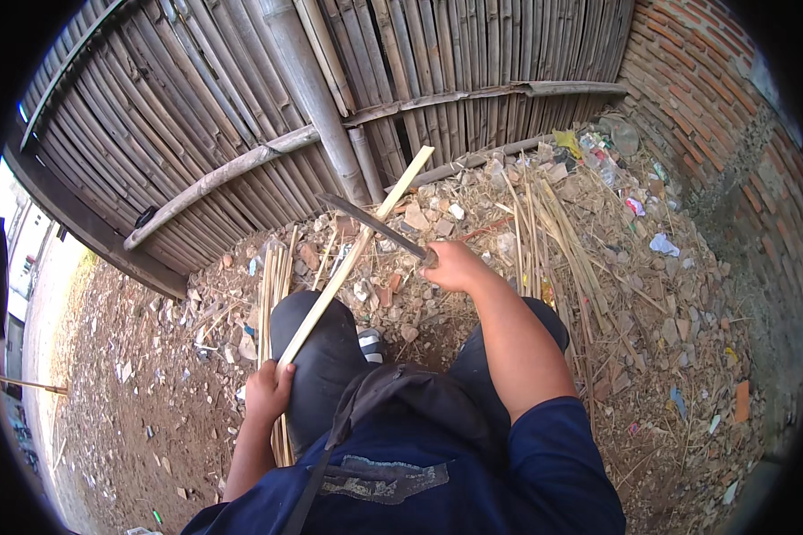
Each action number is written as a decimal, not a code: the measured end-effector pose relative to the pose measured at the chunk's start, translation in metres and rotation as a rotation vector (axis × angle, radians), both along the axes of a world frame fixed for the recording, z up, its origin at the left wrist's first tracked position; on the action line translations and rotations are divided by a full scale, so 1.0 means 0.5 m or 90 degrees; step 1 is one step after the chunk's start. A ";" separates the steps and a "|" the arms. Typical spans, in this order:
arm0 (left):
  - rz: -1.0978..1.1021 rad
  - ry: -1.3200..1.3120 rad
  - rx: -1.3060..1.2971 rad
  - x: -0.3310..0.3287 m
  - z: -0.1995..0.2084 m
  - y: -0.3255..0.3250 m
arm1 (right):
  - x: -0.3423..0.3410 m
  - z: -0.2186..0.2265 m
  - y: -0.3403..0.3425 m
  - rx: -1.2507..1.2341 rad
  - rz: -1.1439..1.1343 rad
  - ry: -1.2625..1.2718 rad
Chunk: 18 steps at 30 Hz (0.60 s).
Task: The person strips layers from a thin bamboo stick using a blade by hand while sitting on the ground.
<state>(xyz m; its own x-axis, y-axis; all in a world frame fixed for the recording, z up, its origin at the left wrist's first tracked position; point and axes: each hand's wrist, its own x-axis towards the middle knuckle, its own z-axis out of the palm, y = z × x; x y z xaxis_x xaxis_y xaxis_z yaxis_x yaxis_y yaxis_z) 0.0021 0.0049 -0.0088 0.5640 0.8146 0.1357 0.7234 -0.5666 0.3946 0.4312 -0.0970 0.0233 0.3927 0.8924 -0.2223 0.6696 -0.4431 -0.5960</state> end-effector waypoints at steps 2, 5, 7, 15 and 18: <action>-0.004 -0.010 0.009 0.001 -0.001 -0.001 | 0.007 -0.018 0.001 0.027 0.006 -0.028; -0.002 -0.003 0.006 0.000 0.001 -0.002 | 0.005 -0.018 0.001 0.037 0.011 -0.033; -0.002 -0.006 0.004 0.001 0.003 -0.003 | 0.004 -0.015 0.000 0.036 0.011 -0.031; 0.004 -0.007 0.003 0.000 -0.002 0.000 | -0.005 -0.007 -0.001 0.032 0.004 -0.024; 0.003 -0.006 0.010 0.000 -0.001 0.000 | -0.004 -0.005 0.000 0.018 0.007 -0.019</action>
<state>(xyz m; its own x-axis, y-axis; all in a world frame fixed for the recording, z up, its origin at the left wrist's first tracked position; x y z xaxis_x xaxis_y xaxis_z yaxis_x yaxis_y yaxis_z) 0.0022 0.0047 -0.0095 0.5595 0.8146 0.1532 0.7222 -0.5698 0.3922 0.4290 -0.0968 0.0210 0.3884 0.9027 -0.1849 0.6922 -0.4183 -0.5882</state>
